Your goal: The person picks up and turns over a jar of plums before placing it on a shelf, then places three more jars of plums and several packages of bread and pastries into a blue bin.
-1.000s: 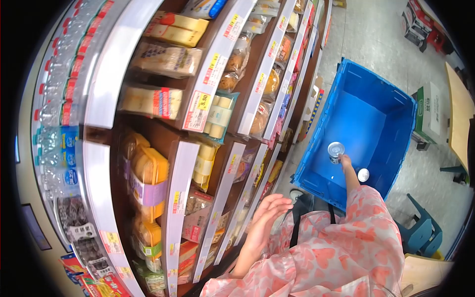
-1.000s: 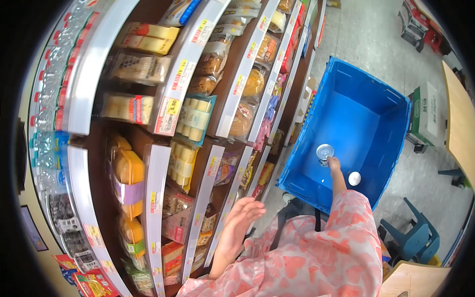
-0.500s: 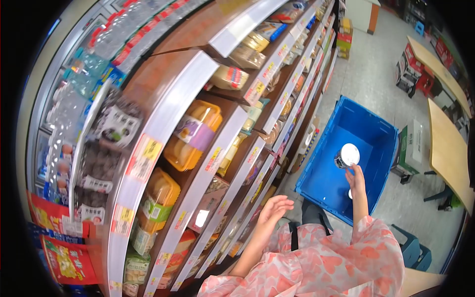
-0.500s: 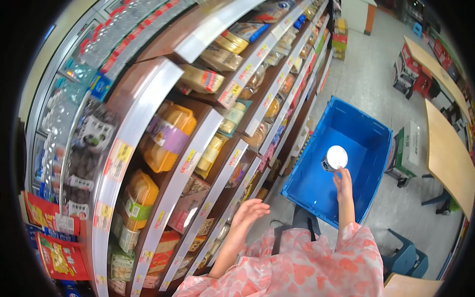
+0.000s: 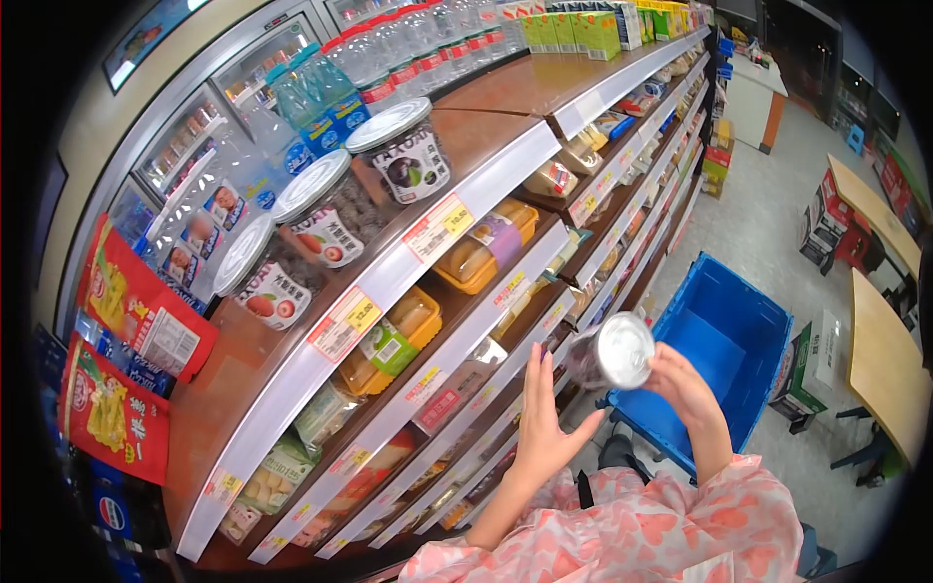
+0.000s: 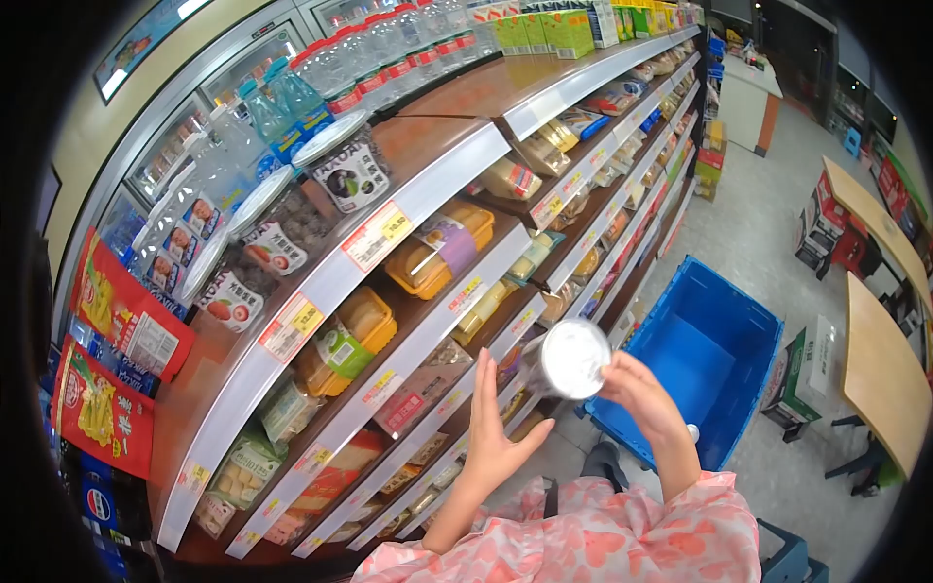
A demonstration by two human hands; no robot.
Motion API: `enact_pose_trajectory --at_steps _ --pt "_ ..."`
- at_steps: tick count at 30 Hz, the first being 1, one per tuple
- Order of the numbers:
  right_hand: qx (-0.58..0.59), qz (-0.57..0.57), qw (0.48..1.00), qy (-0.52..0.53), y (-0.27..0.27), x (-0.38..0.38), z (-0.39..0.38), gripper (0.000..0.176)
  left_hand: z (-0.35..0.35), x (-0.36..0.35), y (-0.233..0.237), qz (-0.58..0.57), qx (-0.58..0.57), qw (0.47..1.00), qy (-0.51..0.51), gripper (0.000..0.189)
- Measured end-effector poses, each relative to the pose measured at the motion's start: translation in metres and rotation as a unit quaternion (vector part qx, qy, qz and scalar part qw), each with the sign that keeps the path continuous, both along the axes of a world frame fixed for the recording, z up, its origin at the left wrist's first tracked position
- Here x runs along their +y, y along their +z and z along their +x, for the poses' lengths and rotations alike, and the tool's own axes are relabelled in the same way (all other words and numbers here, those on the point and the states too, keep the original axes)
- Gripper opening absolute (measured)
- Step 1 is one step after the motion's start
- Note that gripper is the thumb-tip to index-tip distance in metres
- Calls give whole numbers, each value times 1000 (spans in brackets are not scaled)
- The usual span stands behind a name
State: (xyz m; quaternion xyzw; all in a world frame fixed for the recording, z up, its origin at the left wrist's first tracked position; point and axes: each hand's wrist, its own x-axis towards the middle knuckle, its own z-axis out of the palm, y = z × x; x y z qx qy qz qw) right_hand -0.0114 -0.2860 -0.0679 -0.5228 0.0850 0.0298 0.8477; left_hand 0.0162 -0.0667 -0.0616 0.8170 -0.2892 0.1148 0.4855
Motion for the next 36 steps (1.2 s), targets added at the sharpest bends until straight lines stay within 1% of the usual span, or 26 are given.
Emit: enact_pose_trajectory --at_steps 2,5,6,9,12,13,14,15,16,17,18,19,20,21,23,24,27,28,31,32,36 --pt "-13 -1 997 73 5 13 -7 13 -1 4 5 28 -63 997 21 97" --pt "-47 -30 992 113 14 22 -16 15 -6 16 5 17 -76 997 -26 96" --pt "-68 -63 989 112 18 23 -18 17 -9 16 5 11 -99 995 -11 95" --pt "-114 -148 977 100 33 27 -28 19 -14 17 10 -21 -86 996 -17 96" --pt "-167 -160 968 95 42 27 -34 21 -16 19 15 -63 -20 998 -20 96" --pt "-180 -167 966 87 46 28 -35 23 -16 20 15 -121 29 991 -38 95" --pt "-206 -155 963 84 48 29 -34 22 -15 20 14 -176 80 980 -57 94" --pt "-230 -141 959 80 50 30 -34 21 -16 21 11 -229 133 962 -73 94" --pt "-252 -136 956 55 52 35 -34 20 -18 20 7 -330 192 920 -89 91" --pt "-273 -132 952 30 55 41 -35 21 -20 23 9 -382 248 885 -97 91" --pt "-274 -152 949 15 57 44 -37 27 -19 29 9 -402 293 861 -109 91" --pt "-279 -195 940 0 58 47 -38 38 -18 33 9 -422 335 834 -120 91" --pt "-289 -207 935 -3 57 51 -39 46 -23 33 14 -428 346 827 -114 88" --pt "-301 -221 928 -6 56 54 -40 55 -22 33 14 -428 340 829 -117 80" --pt "-323 -239 916 -3 58 61 -40 65 -18 31 12 -431 327 832 -126 67" --pt "-333 -248 910 0 58 63 -41 70 -19 31 16 -410 332 839 -131 65" --pt "-359 -278 891 12 51 63 -39 74 -24 26 32 -439 396 794 -141 75" --pt "-357 -270 894 18 50 63 -38 75 -22 27 28 -411 352 832 -125 64" --pt "-350 -256 901 33 47 64 -37 75 -19 32 29 -374 338 852 -141 63" --pt "-349 -257 901 32 47 65 -37 74 -18 33 29 -394 337 840 -162 60" --pt "-345 -265 900 28 48 67 -37 74 -15 37 31 -392 354 834 -160 57"
